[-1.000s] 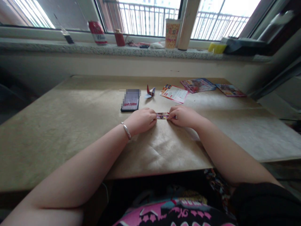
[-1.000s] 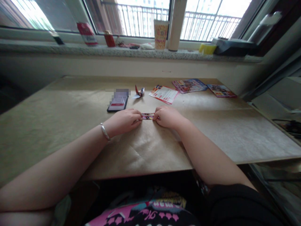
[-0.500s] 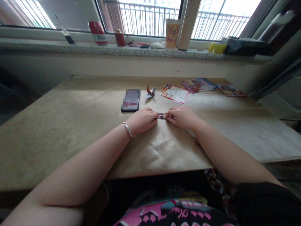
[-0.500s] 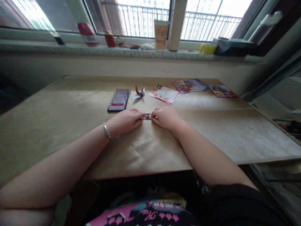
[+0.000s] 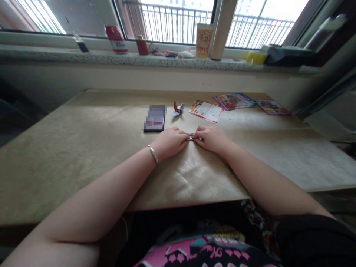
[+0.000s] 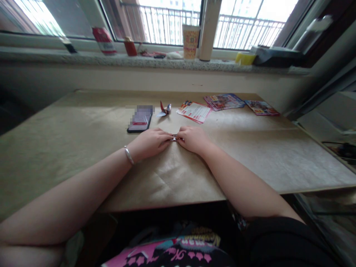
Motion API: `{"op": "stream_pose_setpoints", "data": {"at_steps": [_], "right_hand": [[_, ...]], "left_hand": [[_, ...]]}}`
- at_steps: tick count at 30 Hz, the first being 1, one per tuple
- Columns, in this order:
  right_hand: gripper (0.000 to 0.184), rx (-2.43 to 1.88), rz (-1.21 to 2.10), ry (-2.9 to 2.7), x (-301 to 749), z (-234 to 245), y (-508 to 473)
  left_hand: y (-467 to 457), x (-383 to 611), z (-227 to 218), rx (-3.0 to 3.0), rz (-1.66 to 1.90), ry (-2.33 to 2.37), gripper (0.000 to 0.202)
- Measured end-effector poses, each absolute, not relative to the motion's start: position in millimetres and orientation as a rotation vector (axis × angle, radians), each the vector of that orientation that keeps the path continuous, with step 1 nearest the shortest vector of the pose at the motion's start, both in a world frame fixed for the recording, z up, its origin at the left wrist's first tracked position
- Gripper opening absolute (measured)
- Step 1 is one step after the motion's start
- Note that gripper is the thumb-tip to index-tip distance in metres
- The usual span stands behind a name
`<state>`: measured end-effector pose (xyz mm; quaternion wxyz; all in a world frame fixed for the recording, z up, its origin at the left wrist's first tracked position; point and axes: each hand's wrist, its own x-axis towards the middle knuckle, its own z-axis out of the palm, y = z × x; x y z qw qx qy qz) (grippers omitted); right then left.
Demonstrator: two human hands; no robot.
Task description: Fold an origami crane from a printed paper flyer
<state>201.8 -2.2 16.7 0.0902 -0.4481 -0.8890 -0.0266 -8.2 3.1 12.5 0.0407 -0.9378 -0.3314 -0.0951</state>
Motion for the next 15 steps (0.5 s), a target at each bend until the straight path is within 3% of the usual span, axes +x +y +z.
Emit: {"op": "stream_pose_setpoints", "data": {"at_steps": [15], "right_hand": [[0.027,-1.371,-0.089,-2.589,195.2,7.1,5.6]], "left_hand": [[4.8,-2.1,2.5,-2.743,-0.416,-1.189,0.031]]}}
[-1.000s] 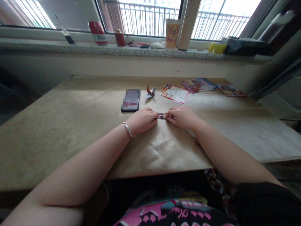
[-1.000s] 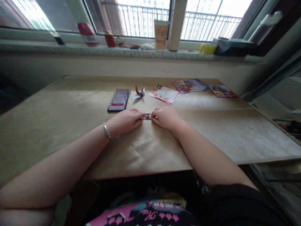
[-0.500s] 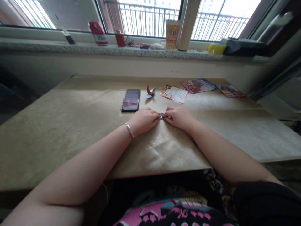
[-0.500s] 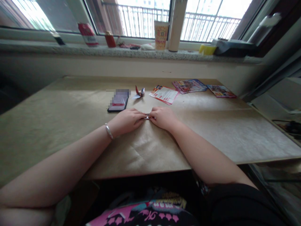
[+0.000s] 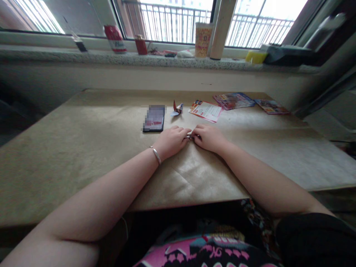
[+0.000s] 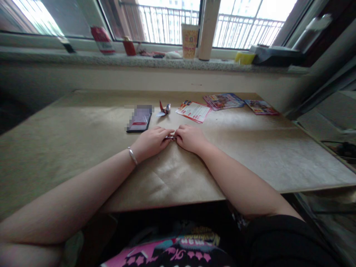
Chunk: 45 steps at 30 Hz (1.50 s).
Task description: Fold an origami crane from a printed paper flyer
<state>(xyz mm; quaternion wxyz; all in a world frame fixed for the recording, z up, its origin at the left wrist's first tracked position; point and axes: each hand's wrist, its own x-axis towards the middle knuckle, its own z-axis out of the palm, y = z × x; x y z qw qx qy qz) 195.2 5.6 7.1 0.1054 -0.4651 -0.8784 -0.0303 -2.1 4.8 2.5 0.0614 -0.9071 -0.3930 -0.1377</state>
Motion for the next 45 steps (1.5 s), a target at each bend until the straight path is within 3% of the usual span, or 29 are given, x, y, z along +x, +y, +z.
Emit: {"op": "stream_pose_setpoints", "data": {"at_steps": [19,45], "right_hand": [[0.018,-1.382,0.182,-2.373,194.2,-7.8,18.7],[0.013,-1.251,0.317,-2.310,206.5,-13.6,25.6]], "left_hand": [[23.2,-2.6,-12.6,-2.876,-0.750,-1.354,0.022],[24.6,-3.5,-16.0,-2.880,-0.756,-1.369,0.022]]}}
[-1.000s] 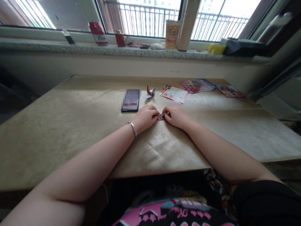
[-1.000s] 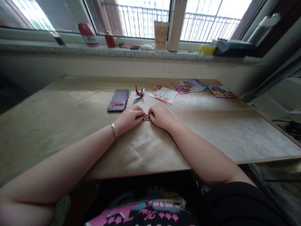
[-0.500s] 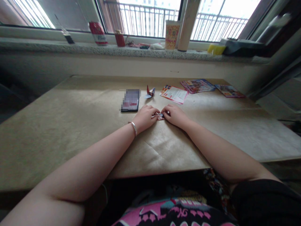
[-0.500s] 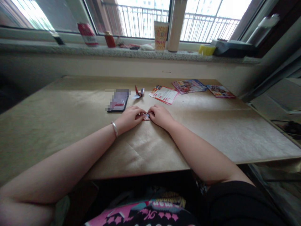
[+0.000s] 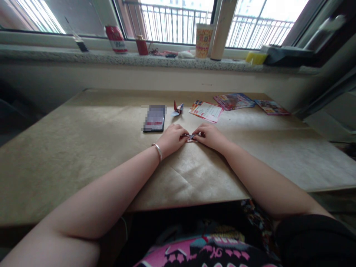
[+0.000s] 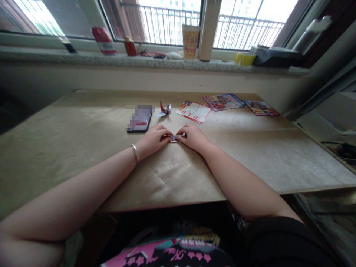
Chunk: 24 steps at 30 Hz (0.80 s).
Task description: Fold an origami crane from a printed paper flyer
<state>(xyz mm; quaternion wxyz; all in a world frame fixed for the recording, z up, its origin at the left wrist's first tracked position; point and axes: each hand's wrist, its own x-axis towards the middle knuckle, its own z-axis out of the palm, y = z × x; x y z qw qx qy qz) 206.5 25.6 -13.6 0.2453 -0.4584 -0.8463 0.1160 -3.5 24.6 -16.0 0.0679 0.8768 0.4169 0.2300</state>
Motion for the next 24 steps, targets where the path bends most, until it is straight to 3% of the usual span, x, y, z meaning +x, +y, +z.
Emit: {"op": "stream_pose_setpoints", "data": {"at_steps": [11,24], "right_hand": [[0.012,-1.254,0.105,-2.425,202.6,-1.0,11.9],[0.009,-1.222,0.163,-2.459,196.4,-3.9,9.4]], "left_hand": [[20.9,-4.2,-13.6,2.605,0.790,1.165,0.012],[16.8,-3.2,-9.0,2.694,0.658,1.128,0.009]]}}
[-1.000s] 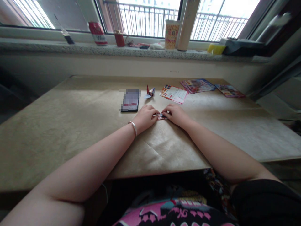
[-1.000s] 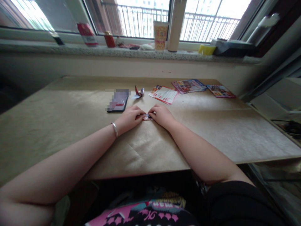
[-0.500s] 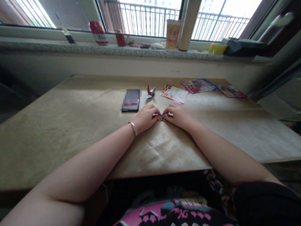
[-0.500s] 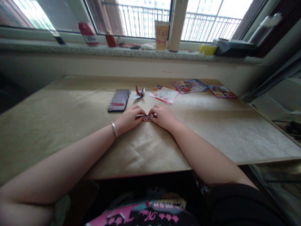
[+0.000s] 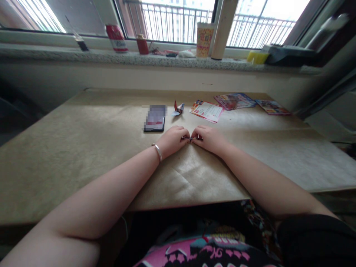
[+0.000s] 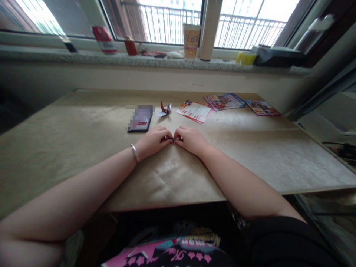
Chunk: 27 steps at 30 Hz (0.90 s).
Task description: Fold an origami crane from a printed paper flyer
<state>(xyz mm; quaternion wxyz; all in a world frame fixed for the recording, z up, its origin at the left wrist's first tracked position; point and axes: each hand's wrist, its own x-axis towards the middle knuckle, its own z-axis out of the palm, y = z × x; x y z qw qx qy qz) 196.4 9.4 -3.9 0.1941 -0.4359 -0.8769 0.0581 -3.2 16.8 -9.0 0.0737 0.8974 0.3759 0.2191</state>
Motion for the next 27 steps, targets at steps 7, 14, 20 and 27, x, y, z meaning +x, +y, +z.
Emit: {"op": "stream_pose_setpoints", "data": {"at_steps": [7,14,20,27], "right_hand": [[0.010,-1.210,0.192,-2.482,201.9,0.0,7.6],[0.011,-1.246,0.111,-2.538,201.8,-0.7,8.4],[0.013,-1.264,0.075,-2.536,199.7,-0.3,7.6],[0.015,-1.398,-0.029,-2.613,204.4,13.3,2.2]], "left_hand": [[13.3,-4.3,-5.0,2.746,0.627,1.179,0.013],[11.0,-4.0,-3.0,2.884,0.529,1.184,0.016],[11.7,-3.9,0.1,2.930,0.448,1.149,0.021],[11.1,-2.5,1.1,2.906,0.429,1.176,0.019]]}}
